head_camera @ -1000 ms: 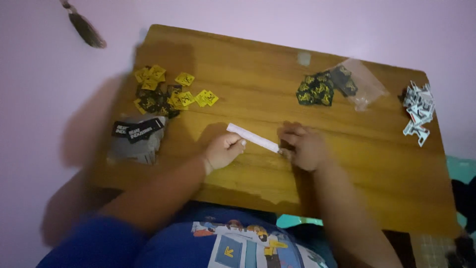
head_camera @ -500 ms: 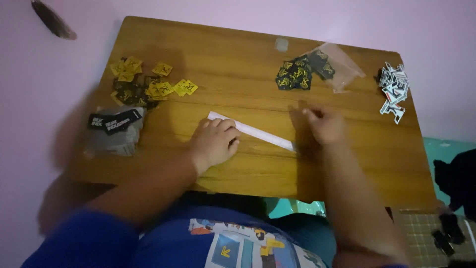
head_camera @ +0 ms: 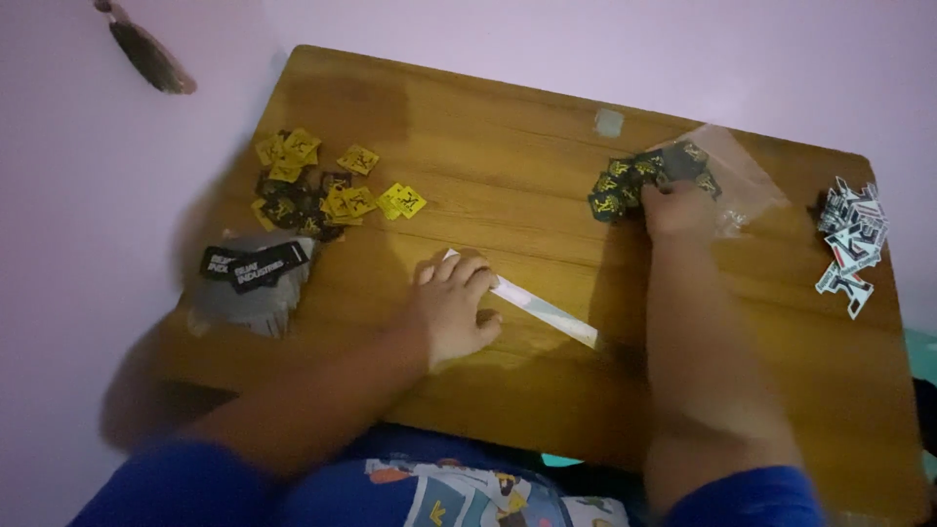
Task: The person uses a metal ruler to scrape the surface of small square stickers on a wooden table. They repeatedly pick up stickers, place them on the table, and scrape them with the ruler, occasionally moving the stickers aside.
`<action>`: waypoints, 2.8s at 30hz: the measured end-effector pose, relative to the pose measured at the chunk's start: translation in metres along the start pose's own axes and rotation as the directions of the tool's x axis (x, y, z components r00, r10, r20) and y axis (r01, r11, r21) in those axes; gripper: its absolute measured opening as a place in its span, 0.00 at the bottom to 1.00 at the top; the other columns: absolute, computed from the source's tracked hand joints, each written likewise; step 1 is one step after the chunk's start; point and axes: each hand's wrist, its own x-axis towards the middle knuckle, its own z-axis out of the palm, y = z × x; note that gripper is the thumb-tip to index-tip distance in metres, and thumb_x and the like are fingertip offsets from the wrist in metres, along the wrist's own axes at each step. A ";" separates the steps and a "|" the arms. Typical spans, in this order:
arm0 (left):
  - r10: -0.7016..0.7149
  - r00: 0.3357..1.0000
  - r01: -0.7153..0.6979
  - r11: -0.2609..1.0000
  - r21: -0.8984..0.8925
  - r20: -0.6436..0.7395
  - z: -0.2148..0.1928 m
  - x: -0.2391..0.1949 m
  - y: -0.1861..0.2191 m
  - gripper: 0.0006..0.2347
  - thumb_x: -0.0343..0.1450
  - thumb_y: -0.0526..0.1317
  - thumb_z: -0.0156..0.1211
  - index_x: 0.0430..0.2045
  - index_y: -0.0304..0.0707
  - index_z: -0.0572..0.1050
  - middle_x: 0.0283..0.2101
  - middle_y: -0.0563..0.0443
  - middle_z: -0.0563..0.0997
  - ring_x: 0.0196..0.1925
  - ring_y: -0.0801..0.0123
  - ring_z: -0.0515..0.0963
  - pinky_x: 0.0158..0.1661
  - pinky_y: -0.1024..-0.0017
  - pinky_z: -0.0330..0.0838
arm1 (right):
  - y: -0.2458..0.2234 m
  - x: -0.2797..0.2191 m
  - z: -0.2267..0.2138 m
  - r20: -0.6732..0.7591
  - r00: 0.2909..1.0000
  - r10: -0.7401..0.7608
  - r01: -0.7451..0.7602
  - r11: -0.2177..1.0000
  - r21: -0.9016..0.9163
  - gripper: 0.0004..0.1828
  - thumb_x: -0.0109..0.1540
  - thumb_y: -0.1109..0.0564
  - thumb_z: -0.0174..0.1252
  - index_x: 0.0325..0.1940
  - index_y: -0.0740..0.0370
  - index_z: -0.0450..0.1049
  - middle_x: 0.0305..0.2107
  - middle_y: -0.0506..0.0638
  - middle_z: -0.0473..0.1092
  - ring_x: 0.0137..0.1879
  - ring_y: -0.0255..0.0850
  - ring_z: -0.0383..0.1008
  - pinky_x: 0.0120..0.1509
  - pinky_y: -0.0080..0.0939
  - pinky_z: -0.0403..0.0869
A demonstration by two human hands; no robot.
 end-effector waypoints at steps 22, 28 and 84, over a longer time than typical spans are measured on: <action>0.086 0.982 -0.081 0.996 0.034 -0.171 0.036 0.016 -0.019 0.18 0.59 0.52 0.51 0.40 0.50 0.65 0.48 0.55 0.61 0.58 0.62 0.57 0.50 0.61 0.56 | -0.161 -0.049 0.059 -0.383 0.750 -0.539 0.583 0.812 -0.001 0.09 0.62 0.57 0.48 0.42 0.58 0.74 0.35 0.57 0.68 0.48 0.54 0.67 0.47 0.48 0.68; 0.090 0.983 -0.079 0.994 0.078 -0.160 0.029 0.014 -0.020 0.19 0.58 0.54 0.53 0.38 0.52 0.64 0.49 0.58 0.60 0.59 0.65 0.55 0.50 0.61 0.57 | -0.178 -0.077 0.078 0.113 0.860 -0.498 0.511 0.840 -0.184 0.14 0.58 0.46 0.49 0.45 0.41 0.74 0.52 0.43 0.63 0.60 0.49 0.58 0.58 0.50 0.62; -0.309 0.855 0.421 0.882 0.210 -0.416 0.019 0.034 -0.108 0.17 0.72 0.52 0.37 0.47 0.46 0.68 0.58 0.49 0.63 0.63 0.56 0.52 0.51 0.42 0.52 | -0.040 -0.285 -0.001 0.308 0.839 -0.448 0.534 0.784 -0.316 0.32 0.54 0.31 0.38 0.62 0.36 0.58 0.62 0.43 0.48 0.69 0.49 0.42 0.65 0.65 0.44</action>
